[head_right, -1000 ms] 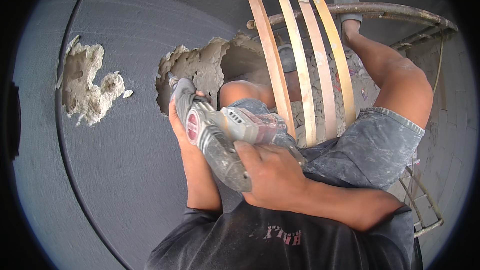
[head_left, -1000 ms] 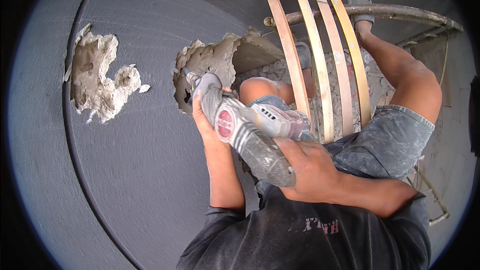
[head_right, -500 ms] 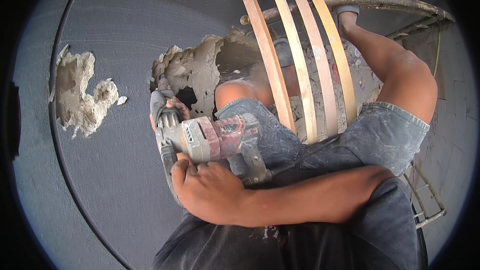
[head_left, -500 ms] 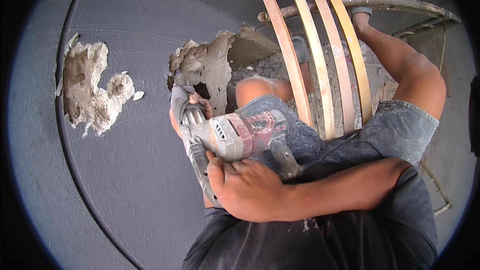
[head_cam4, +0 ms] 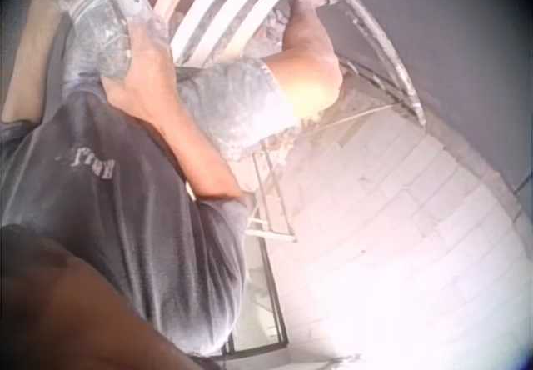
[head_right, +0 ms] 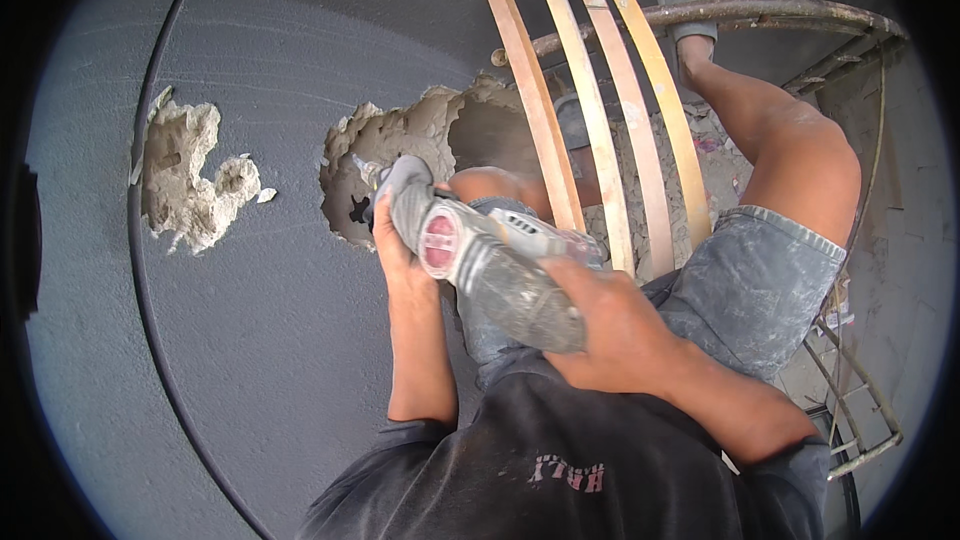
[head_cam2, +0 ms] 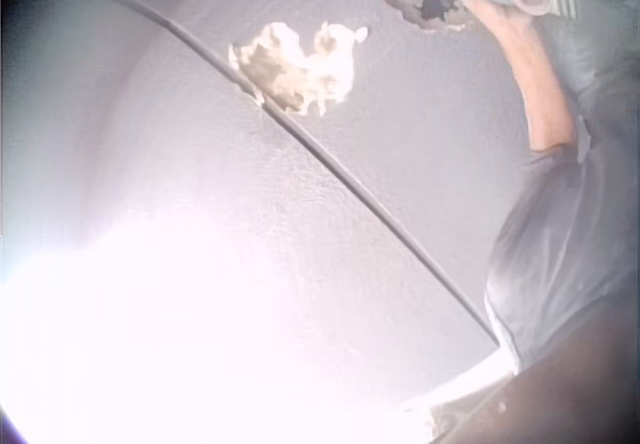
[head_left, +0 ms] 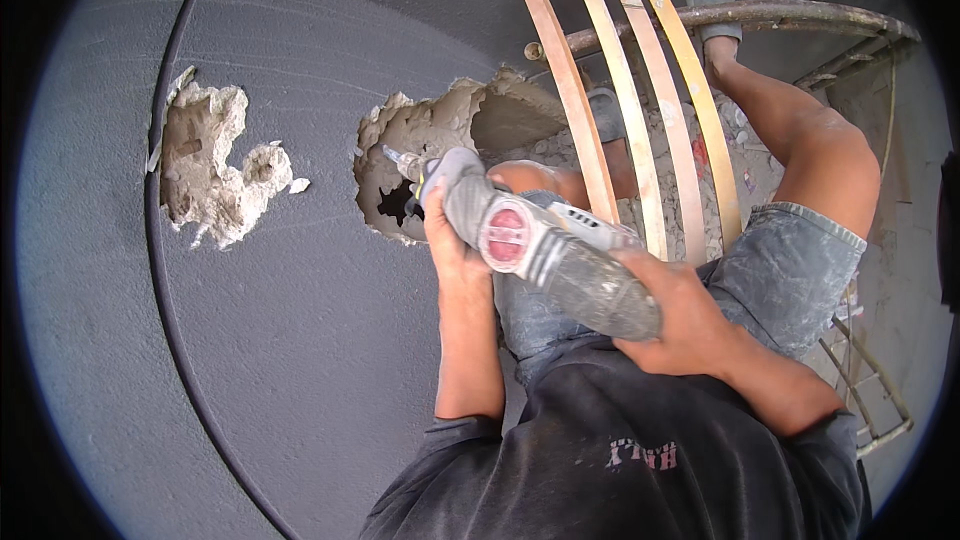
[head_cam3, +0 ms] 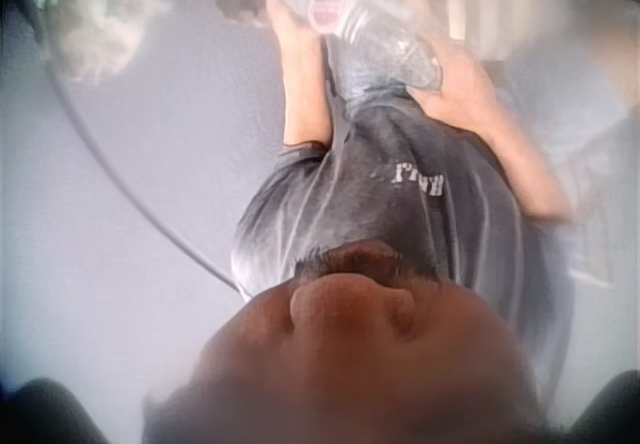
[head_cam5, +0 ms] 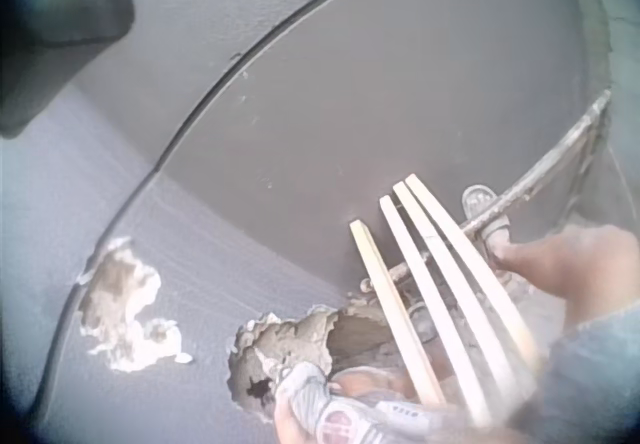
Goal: The person uses a rotary hammer drill to break a hole in a gray wall. They stand on a small metal scaffold and repeatedly apply the tool to the wall surface, chipping away material and enlarging the opening.
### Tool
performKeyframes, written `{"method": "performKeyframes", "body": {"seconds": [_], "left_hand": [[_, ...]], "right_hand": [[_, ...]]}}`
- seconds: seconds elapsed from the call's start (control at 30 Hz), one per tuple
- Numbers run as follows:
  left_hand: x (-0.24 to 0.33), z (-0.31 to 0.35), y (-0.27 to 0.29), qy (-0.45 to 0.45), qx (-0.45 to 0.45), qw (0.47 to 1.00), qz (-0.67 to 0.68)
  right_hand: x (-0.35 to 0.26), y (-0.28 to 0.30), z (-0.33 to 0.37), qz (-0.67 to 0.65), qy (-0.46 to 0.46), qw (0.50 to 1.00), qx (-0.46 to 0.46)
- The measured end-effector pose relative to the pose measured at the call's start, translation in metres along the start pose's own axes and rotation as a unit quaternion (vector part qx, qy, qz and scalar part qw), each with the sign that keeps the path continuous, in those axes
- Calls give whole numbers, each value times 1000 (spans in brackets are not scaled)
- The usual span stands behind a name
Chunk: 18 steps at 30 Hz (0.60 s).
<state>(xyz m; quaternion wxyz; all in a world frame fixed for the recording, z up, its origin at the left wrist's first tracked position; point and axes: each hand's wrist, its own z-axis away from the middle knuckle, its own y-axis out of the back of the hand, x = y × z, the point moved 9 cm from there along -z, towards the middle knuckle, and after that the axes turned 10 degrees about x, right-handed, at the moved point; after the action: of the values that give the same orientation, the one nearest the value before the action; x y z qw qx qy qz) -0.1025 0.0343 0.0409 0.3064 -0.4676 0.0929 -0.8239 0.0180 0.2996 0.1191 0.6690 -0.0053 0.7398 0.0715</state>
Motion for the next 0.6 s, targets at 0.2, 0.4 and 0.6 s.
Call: {"method": "performKeyframes", "body": {"seconds": [0.2,0.4,0.6], "left_hand": [[-29,31,-24,-5,0,1000,-29],[10,36,-34,-14,35,999,-11],[35,29,-27,2,38,999,14]], "right_hand": [[7,28,36,-49,10,998,25],[-8,16,21,-89,8,995,51],[-28,-20,6,-95,5,995,40]]}}
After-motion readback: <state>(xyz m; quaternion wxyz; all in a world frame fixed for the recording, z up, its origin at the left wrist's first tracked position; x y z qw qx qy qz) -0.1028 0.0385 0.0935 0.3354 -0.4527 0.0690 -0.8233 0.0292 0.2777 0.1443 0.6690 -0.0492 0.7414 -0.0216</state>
